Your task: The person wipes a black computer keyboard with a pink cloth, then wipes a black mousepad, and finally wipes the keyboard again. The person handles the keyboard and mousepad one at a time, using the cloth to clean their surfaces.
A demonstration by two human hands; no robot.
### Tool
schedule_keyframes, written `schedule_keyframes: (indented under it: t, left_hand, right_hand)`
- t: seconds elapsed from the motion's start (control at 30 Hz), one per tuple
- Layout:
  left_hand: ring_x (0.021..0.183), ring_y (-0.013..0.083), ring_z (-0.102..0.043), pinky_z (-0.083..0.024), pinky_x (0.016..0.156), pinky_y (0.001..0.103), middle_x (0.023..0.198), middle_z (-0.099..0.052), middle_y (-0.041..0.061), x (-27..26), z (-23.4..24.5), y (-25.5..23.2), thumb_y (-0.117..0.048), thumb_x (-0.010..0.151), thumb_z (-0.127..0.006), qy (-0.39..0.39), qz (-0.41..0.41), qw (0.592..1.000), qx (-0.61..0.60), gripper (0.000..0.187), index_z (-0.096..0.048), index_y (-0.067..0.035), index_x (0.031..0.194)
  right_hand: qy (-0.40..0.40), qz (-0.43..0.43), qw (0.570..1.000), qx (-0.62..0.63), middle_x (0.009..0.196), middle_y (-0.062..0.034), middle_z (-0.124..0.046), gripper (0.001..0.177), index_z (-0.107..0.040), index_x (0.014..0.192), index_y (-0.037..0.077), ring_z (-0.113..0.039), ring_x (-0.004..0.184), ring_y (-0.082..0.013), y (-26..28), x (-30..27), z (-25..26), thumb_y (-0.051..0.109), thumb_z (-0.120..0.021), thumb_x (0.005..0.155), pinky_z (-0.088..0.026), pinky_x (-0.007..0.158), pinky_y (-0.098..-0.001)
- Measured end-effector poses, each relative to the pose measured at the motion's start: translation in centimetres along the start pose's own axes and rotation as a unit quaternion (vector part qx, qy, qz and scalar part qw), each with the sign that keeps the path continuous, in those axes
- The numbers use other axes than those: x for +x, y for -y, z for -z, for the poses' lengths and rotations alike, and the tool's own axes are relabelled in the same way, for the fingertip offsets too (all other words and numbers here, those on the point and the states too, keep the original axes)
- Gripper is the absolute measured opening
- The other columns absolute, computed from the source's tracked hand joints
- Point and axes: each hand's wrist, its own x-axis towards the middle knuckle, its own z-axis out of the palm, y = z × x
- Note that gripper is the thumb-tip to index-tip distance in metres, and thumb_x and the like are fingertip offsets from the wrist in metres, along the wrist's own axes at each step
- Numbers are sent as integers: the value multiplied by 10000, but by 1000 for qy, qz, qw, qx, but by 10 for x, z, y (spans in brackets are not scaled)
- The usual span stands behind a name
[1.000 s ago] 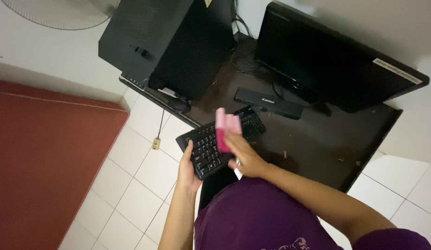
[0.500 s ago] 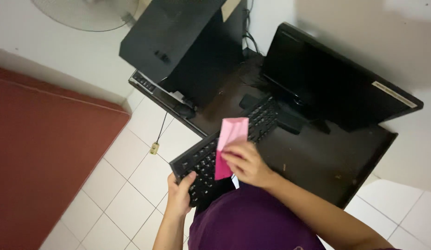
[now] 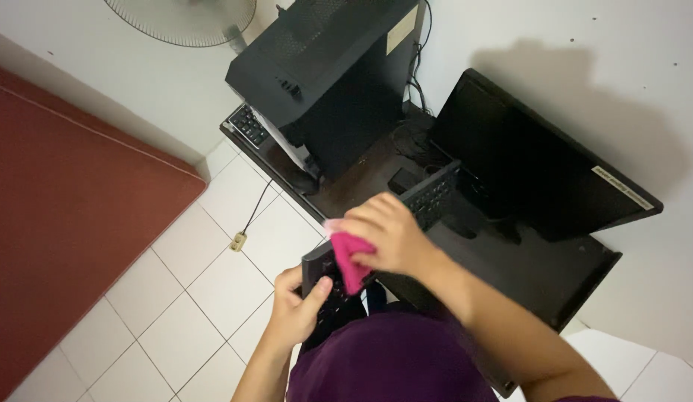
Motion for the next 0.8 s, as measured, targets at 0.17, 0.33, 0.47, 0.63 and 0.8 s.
schedule_keyframes:
  t: [0.17, 0.33, 0.47, 0.63, 0.8]
  left_hand:
    - [719, 72, -469, -400, 617, 254, 782, -552, -69, -3, 9, 1, -325, 948, -688, 10, -1, 1000, -7, 288, -664, -63, 831]
    - [754, 86, -504, -432, 676, 263, 844, -634, -53, 11, -7, -14, -448, 916, -690, 39, -27, 999, 21, 393, -733, -61, 975]
    - [767, 57, -516, -440, 682, 234, 837, -638, -64, 15, -17, -37, -378, 765, -848, 31, -12, 999, 9, 458, -728, -71, 1082]
    - [796, 27, -597, -538, 739, 223, 883, -767, -36, 11, -9, -56, -135, 860, -788, 1, -23, 996, 84, 229, -784, -28, 1063]
    - [676, 19, -545, -486, 598, 214, 733, -689, -75, 11, -19, -56, -158, 840, -807, -20, 10, 997, 77, 149, -818, -53, 946]
  right_hand:
    - [40, 18, 998, 39, 970, -79, -678, 462, -654, 1124, 72, -618, 812, -267, -27, -3, 15, 504, -543, 1004, -432, 760, -407]
    - [67, 47, 997, 1, 1004, -95, -711, 505, -670, 1113, 48, -661, 819, -267, 9, 23, 24, 530, -597, 982, -461, 741, -385]
    - [60, 20, 998, 18, 936, -70, -680, 451, -659, 1081, 65, -648, 775, -257, 6, 22, 32, 470, -751, 904, -473, 721, -385]
    - [68, 35, 997, 20, 927, -101, -632, 482, -608, 1064, 62, -616, 769, -281, -45, -20, 20, 518, -681, 923, -452, 710, -402]
    - [-21, -11, 999, 41, 803, -71, -652, 301, -618, 939, 59, -610, 637, -204, -12, -14, 8, 342, -716, 963, -511, 621, -361]
